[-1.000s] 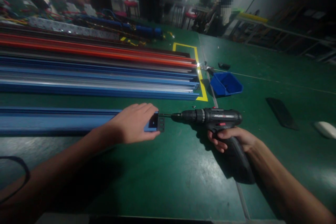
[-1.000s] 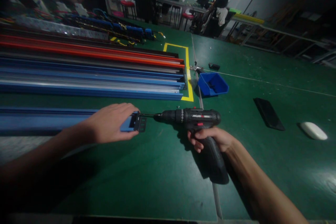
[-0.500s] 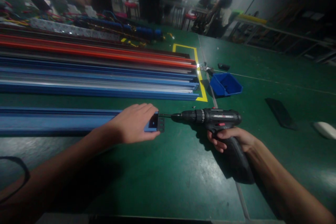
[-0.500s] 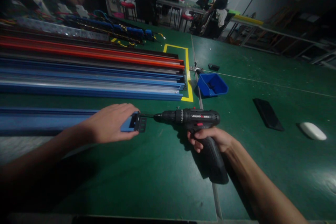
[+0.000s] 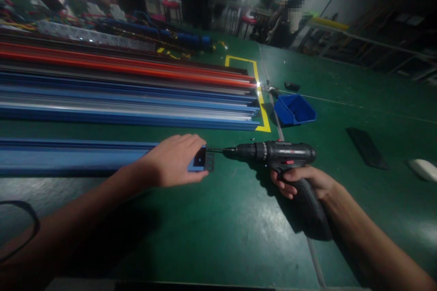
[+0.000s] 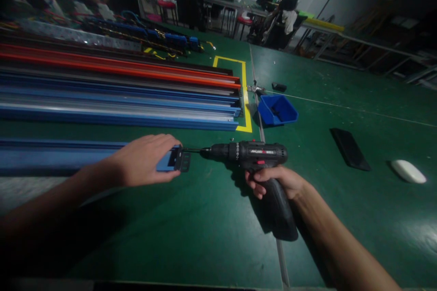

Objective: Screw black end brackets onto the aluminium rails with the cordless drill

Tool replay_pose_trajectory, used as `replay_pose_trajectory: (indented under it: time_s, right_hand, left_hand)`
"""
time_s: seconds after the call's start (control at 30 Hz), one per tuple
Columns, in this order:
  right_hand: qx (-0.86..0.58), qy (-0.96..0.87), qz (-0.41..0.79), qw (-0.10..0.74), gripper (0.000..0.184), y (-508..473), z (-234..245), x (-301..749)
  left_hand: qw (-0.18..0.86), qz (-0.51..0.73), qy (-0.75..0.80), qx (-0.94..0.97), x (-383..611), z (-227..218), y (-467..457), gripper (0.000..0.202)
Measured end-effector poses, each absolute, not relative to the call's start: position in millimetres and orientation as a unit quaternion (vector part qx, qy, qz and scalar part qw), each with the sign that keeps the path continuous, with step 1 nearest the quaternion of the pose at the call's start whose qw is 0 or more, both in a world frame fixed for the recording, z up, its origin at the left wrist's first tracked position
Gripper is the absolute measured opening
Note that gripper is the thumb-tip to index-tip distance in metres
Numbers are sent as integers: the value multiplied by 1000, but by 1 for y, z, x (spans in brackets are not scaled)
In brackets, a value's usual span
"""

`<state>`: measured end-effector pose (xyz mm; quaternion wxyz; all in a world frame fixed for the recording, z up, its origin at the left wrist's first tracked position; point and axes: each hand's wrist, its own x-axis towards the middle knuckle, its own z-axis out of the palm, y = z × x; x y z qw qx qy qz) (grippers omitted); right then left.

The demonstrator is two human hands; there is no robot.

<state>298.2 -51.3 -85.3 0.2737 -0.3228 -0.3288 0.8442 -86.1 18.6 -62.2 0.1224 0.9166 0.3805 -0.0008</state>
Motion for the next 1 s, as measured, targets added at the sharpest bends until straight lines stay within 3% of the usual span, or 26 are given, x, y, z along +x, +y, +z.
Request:
replay_pose_trajectory:
  time_s: [1.0]
  right_hand:
    - [-332, -333, 840, 272, 16, -51, -86, 298]
  left_hand:
    - [123, 10, 378, 918, -85, -63, 19, 59]
